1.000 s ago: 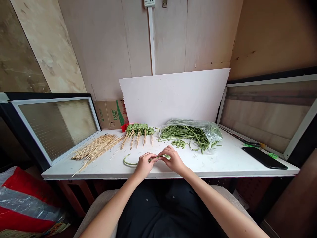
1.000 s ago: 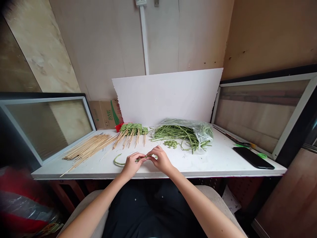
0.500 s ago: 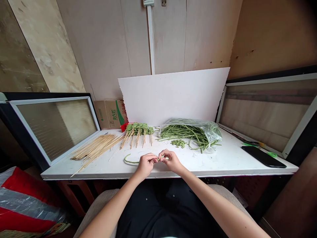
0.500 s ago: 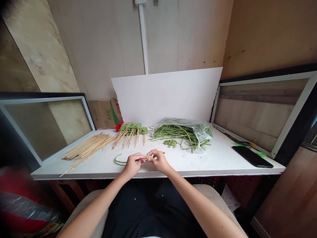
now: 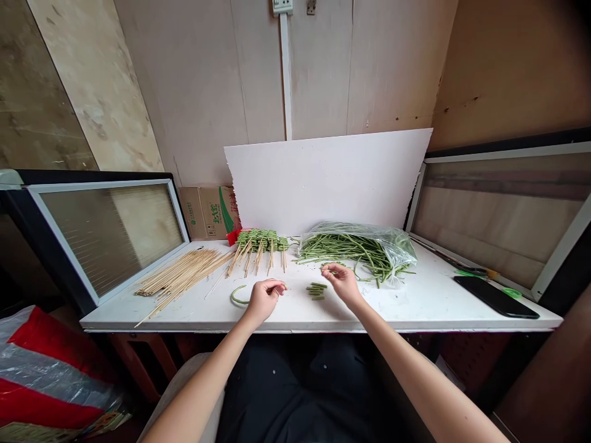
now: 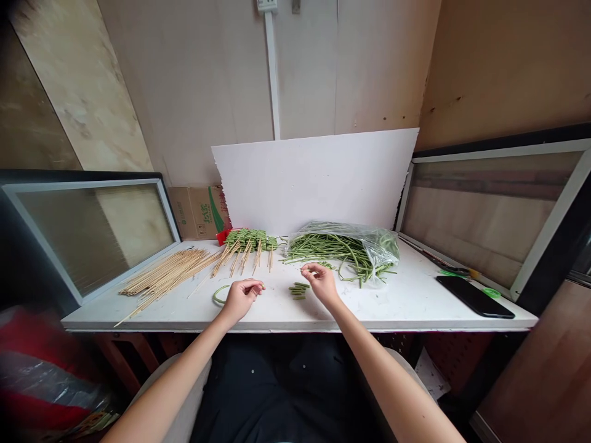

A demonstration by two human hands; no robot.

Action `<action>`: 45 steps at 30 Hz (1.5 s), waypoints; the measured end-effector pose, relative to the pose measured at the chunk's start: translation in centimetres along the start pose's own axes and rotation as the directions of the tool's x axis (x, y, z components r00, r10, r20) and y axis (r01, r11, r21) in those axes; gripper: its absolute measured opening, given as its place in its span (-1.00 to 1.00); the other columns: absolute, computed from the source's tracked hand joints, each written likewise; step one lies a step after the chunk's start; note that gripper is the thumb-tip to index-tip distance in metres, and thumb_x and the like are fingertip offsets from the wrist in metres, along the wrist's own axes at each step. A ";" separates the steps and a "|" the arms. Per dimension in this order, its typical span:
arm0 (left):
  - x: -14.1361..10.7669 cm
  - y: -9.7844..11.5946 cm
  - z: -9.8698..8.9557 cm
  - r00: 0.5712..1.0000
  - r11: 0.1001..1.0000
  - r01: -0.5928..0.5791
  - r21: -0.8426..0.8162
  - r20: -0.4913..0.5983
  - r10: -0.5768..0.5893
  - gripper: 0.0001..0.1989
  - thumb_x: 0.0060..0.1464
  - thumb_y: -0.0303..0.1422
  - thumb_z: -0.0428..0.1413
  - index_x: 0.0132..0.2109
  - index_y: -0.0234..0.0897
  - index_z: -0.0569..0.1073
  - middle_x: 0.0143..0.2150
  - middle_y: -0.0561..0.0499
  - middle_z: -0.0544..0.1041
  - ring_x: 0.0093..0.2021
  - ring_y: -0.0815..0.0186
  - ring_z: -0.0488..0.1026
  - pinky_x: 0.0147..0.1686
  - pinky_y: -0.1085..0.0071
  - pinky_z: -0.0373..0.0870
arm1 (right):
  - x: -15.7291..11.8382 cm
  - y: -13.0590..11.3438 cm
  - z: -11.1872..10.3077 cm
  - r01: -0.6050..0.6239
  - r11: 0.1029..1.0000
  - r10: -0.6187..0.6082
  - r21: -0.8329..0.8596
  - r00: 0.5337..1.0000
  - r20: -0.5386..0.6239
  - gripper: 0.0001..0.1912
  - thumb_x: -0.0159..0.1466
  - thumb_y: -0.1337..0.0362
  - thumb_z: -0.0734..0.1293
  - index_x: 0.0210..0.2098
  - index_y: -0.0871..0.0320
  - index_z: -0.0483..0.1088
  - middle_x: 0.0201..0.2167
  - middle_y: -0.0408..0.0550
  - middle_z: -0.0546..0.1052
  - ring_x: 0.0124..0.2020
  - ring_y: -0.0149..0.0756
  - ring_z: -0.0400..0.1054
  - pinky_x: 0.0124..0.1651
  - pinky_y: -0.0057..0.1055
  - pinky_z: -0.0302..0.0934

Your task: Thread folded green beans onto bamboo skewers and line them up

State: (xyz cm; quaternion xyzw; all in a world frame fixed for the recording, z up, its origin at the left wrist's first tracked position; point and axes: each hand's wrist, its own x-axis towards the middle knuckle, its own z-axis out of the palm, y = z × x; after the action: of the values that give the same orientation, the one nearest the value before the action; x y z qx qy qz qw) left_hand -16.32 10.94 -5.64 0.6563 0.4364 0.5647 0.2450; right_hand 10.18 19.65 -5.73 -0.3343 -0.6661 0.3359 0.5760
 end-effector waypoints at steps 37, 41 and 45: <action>-0.7 1.6 0.0 0.980 0.959 -0.097 0.266 0.194 0.046 -0.72 0.29 -0.16 0.23 -0.12 -0.26 0.72 -0.35 -0.07 0.63 -0.34 0.25 0.51 -0.25 0.35 0.41 | -3.8 -4.4 4.8 0.561 0.778 -0.421 -0.283 0.799 0.429 -0.79 0.48 0.19 0.33 -0.03 0.01 0.61 -0.28 0.06 0.59 -0.15 -0.06 0.35 -0.10 -0.13 0.31; -0.7 1.9 0.0 0.979 0.962 -0.082 0.261 0.202 0.029 -0.75 0.28 -0.18 0.24 -0.16 -0.27 0.71 -0.37 -0.05 0.62 -0.38 0.27 0.49 -0.26 0.35 0.41 | -3.9 -4.3 5.0 0.547 0.796 -0.421 -0.258 0.808 0.412 -0.80 0.49 0.21 0.31 -0.08 0.03 0.60 -0.30 0.04 0.57 -0.16 -0.08 0.33 -0.10 -0.15 0.30; -0.7 2.3 0.0 0.977 0.944 -0.083 0.321 0.211 0.014 -0.85 0.25 -0.31 0.25 -0.21 -0.26 0.69 -0.31 -0.07 0.64 -0.28 0.22 0.53 -0.17 0.33 0.42 | -3.9 -4.3 4.8 0.531 0.807 -0.405 -0.259 0.817 0.411 -0.83 0.48 0.23 0.32 -0.13 0.05 0.58 -0.29 0.03 0.57 -0.16 -0.09 0.32 -0.08 -0.15 0.29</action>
State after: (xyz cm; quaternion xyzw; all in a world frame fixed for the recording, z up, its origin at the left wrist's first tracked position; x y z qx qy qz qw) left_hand -15.65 9.22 -4.10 0.7533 0.4800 0.4193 0.1623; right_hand 5.58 13.76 -4.76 -0.1949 -0.8664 0.1043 0.4477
